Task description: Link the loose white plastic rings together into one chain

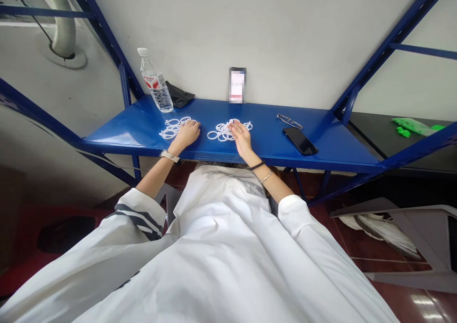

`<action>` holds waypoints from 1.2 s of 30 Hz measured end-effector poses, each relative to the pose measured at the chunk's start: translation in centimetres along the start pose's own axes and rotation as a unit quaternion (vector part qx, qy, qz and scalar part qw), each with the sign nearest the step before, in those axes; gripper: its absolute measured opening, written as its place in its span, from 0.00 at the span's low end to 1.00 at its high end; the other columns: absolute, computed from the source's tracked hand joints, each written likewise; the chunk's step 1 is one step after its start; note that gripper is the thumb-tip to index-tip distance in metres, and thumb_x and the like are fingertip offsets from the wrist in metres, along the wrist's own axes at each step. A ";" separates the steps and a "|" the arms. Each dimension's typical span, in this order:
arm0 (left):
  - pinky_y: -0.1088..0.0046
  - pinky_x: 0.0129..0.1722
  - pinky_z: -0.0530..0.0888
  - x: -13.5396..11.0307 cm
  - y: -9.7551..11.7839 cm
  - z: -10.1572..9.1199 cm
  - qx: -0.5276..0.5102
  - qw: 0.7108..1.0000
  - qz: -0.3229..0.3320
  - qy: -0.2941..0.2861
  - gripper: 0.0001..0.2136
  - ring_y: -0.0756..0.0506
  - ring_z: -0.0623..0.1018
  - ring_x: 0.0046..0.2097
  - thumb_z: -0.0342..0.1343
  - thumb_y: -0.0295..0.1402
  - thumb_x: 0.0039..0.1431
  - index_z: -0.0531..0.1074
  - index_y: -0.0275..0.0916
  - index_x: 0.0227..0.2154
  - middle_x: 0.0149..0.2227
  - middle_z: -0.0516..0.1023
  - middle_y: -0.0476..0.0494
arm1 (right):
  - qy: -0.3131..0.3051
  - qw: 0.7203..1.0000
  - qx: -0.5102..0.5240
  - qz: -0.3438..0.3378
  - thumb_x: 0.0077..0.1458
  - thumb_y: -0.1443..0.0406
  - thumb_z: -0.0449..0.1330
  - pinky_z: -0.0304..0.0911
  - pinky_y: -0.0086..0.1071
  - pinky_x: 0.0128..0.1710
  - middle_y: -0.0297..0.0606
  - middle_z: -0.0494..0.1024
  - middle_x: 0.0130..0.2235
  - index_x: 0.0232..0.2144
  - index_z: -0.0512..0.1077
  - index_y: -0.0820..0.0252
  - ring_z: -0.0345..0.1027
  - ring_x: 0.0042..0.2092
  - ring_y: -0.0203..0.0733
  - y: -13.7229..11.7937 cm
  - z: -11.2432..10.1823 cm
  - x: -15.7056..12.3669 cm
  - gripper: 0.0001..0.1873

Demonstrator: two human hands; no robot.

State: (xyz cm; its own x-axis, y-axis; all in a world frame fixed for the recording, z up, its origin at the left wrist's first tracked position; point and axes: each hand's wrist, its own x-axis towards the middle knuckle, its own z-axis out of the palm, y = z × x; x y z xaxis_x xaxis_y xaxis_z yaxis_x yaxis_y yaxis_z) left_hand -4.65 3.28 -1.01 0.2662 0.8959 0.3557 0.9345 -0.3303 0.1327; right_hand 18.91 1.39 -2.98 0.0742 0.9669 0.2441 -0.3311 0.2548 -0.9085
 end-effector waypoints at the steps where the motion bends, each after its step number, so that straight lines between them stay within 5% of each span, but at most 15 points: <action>1: 0.49 0.57 0.66 0.0 -0.2 0.2 0.005 1.000 -0.004 -0.003 0.17 0.30 0.71 0.57 0.42 0.26 0.66 0.73 0.31 0.50 0.52 0.74 0.25 | -0.002 1.000 -0.009 -0.001 0.50 0.57 0.70 0.69 0.41 0.61 0.40 0.80 0.51 0.44 0.74 0.54 0.74 0.57 0.46 0.0 0.0 0.0 0.20; 9: 0.59 0.52 0.71 0.9 0.1 0.4 -0.069 0.997 0.027 0.000 0.17 0.35 0.75 0.51 0.45 0.21 0.60 0.76 0.33 0.45 0.47 0.77 0.30 | 0.016 0.999 -0.021 -0.018 0.47 0.59 0.70 0.68 0.38 0.61 0.38 0.76 0.55 0.46 0.74 0.52 0.71 0.59 0.45 0.0 -0.1 -0.2 0.22; 15: 0.67 0.43 0.73 1.1 1.2 -0.9 -0.252 0.967 0.048 0.006 0.10 0.44 0.76 0.37 0.51 0.23 0.54 0.76 0.37 0.36 0.34 0.78 0.42 | 0.030 0.998 -0.053 -0.032 0.46 0.57 0.70 0.69 0.37 0.58 0.38 0.76 0.53 0.43 0.73 0.53 0.72 0.55 0.43 -0.1 0.1 -0.4 0.21; 18: 0.70 0.41 0.74 0.8 2.0 -2.2 -0.372 0.927 0.044 0.012 0.06 0.46 0.76 0.37 0.55 0.29 0.55 0.74 0.37 0.36 0.33 0.77 0.45 | 0.022 0.997 -0.061 -0.040 0.45 0.55 0.69 0.69 0.37 0.57 0.38 0.77 0.51 0.41 0.73 0.53 0.72 0.53 0.43 0.0 0.3 -0.4 0.20; 23: 0.69 0.42 0.77 0.2 3.3 -4.1 -0.568 0.820 0.038 -0.061 0.12 0.49 0.78 0.36 0.60 0.37 0.58 0.70 0.37 0.41 0.33 0.75 0.47 | -0.018 0.994 -0.092 -0.059 0.46 0.53 0.68 0.69 0.40 0.56 0.38 0.78 0.49 0.41 0.74 0.52 0.72 0.53 0.45 -0.1 0.5 -0.6 0.20; 30: 0.64 0.45 0.80 -0.2 4.3 -4.3 -0.692 0.716 -0.002 -0.091 0.14 0.49 0.79 0.37 0.63 0.36 0.57 0.70 0.38 0.44 0.32 0.75 0.49 | -0.077 0.989 -0.105 -0.074 0.44 0.53 0.72 0.68 0.44 0.59 0.39 0.80 0.50 0.43 0.75 0.51 0.74 0.52 0.48 -1.1 1.1 -1.5 0.23; 36: 0.62 0.47 0.80 0.0 4.8 -3.8 -0.728 0.673 -0.049 -0.122 0.12 0.47 0.80 0.40 0.61 0.31 0.58 0.73 0.37 0.44 0.33 0.78 0.47 | -0.080 0.990 -0.105 -0.056 0.41 0.49 0.75 0.70 0.45 0.59 0.39 0.82 0.45 0.41 0.76 0.52 0.75 0.51 0.49 -0.8 1.2 -1.4 0.27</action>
State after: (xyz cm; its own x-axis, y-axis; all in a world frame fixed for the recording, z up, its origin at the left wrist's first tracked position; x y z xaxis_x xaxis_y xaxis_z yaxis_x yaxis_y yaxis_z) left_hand -1.09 0.52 3.17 0.4175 0.8977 0.1408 -0.2252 -0.0479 0.9731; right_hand 17.97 -0.13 -2.21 -0.0563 0.9221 0.3828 -0.1257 0.3738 -0.9190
